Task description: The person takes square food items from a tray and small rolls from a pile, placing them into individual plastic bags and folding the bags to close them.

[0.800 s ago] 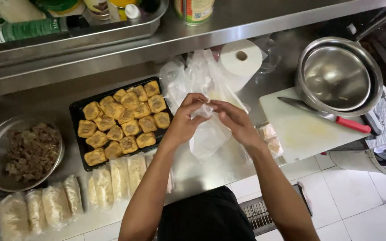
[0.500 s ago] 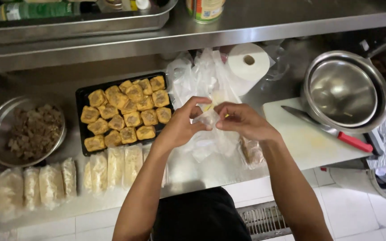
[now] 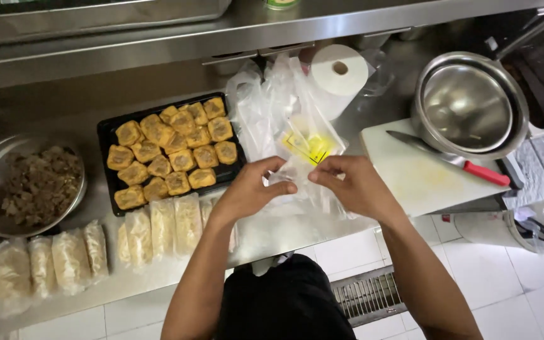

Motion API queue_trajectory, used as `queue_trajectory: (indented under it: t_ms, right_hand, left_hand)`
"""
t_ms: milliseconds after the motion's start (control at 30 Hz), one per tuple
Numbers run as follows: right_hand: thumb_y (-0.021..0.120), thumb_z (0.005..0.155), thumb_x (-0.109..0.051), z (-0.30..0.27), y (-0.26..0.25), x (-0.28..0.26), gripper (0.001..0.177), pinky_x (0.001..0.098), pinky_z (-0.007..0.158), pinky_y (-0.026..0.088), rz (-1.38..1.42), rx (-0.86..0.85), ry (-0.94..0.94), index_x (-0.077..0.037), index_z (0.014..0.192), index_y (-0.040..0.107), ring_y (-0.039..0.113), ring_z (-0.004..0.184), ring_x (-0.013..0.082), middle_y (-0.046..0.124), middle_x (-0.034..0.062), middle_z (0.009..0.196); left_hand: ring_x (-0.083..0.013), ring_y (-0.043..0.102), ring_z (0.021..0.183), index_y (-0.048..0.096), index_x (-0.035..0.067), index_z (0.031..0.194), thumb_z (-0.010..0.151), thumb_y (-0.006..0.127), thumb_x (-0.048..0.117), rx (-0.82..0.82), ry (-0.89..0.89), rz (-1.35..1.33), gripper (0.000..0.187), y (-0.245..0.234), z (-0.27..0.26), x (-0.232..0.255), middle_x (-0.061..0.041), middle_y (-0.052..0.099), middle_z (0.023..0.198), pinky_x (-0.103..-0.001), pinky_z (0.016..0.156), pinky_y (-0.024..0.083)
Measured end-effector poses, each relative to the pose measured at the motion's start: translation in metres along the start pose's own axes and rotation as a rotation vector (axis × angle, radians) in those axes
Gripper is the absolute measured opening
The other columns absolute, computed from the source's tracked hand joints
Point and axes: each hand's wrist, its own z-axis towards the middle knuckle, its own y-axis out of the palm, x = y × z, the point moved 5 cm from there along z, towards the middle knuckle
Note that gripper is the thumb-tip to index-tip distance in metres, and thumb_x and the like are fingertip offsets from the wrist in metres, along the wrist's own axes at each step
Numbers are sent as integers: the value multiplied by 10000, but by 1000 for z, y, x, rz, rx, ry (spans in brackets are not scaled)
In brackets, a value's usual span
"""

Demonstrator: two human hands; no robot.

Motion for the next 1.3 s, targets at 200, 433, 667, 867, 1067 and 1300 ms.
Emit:
queue_trajectory:
  t_ms: [200, 433, 667, 867, 1067, 1300]
  right_hand:
    - [847, 683, -195, -35, 29, -21, 180, 315, 728, 491, -44, 95, 19, -103, 774, 721, 624, 711, 162, 665, 21, 657]
    - [830, 693, -166, -66, 87, 10, 186, 274, 636, 474, 34, 179, 72, -113, 652, 657, 604, 602, 136, 589, -11, 547]
    - [744, 738, 38, -87, 106, 19, 351, 250, 552, 409, 143, 466, -1, -85, 596, 448, 457, 529, 118, 432, -5, 517]
    - [725, 729, 102, -102, 138, -8, 319, 278, 518, 500, -131, 549, -207, -69, 621, 479, 559, 505, 199, 486, 47, 582]
    - [636, 755, 116, -116, 142, 21, 250, 344, 597, 542, -249, 580, 43, -37, 950, 666, 627, 650, 249, 573, 102, 779]
    - [493, 934, -66, -124, 186, 76, 169, 317, 757, 502, 1102, 466, 459, -31, 942, 658, 621, 719, 195, 647, 68, 760]
  left_hand:
    - [-225, 587, 864, 588, 144, 928, 756, 795, 362, 420, 112, 197, 346, -11, -37, 16, -23, 603, 865, -340, 802, 469]
    - [-133, 563, 707, 514, 132, 725, 817, 706, 278, 81, -238, -230, 258, 28, -90, -20, 10, 612, 683, -263, 674, 437]
    - [-259, 525, 589, 509, 71, 737, 762, 584, 69, 568, 26, 258, 79, -4, -120, -46, -109, 501, 580, -363, 568, 431]
    - [-280, 626, 821, 634, 122, 1004, 861, 599, 93, 540, 305, 583, 151, 15, -128, -39, -96, 594, 935, -347, 696, 515]
    - [-255, 637, 664, 650, 43, 956, 890, 610, 99, 436, -120, -181, 96, 0, -131, -73, -128, 672, 781, -334, 615, 516]
    - [-193, 640, 635, 663, 40, 756, 825, 684, 188, 252, -782, -1358, 164, 31, -153, -132, -46, 562, 642, -358, 733, 576]
